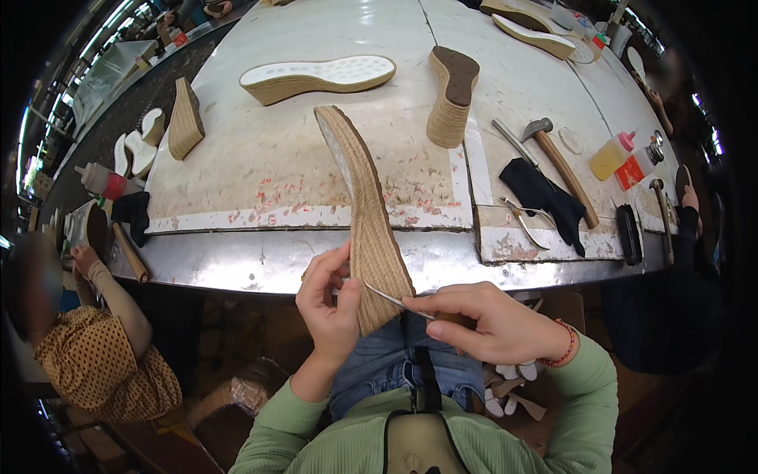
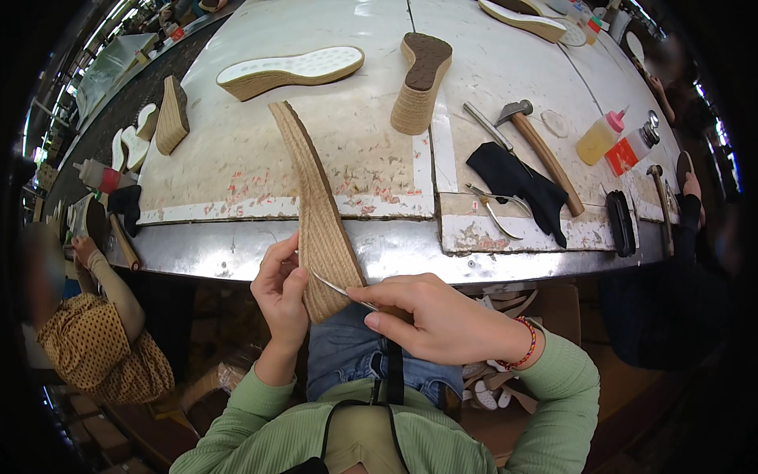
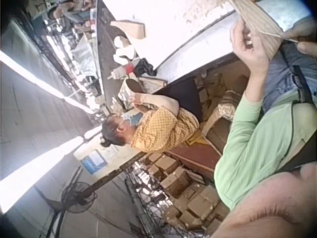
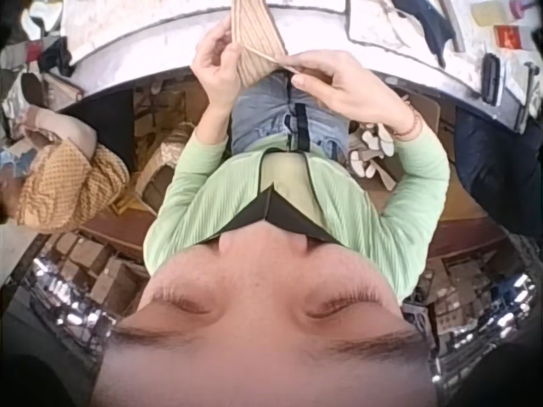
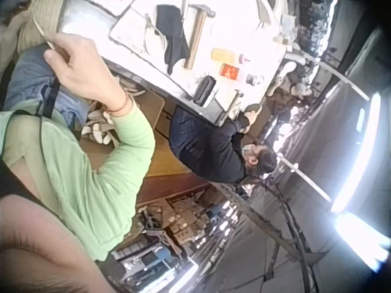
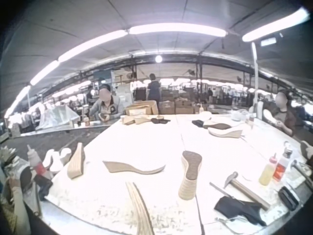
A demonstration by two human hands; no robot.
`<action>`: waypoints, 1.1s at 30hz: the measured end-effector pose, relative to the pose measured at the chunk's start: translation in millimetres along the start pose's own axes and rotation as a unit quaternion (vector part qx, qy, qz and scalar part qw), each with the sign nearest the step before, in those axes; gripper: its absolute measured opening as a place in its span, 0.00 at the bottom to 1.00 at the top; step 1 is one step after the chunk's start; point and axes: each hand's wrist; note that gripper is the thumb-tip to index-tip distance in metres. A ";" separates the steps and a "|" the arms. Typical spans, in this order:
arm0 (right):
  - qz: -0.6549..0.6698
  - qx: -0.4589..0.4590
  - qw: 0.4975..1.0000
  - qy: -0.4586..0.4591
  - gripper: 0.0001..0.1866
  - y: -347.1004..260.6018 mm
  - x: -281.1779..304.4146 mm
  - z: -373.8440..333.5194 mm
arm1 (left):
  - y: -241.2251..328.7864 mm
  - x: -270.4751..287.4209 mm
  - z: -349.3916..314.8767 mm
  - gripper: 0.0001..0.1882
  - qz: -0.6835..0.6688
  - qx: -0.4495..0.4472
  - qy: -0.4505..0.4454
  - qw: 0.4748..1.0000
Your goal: The person uses a metal awl to poke and align holes along the edge of a woven wedge shoe heel, then uses a hammer to tap the awl and secure the stitching. The person rotates the heel to work different sections and inspects the alignment.
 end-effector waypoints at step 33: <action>-0.099 0.323 0.762 0.553 0.21 -94.6 62.1 -91.0 | 4.1 35.7 4.1 0.16 -0.172 0.075 -0.100 0.977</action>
Point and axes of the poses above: each hand's wrist, its own z-axis towards the middle knuckle, its own x-axis out of the back of the hand, y = z × x, and after that the axes turned 15 degrees about -y, right-handed
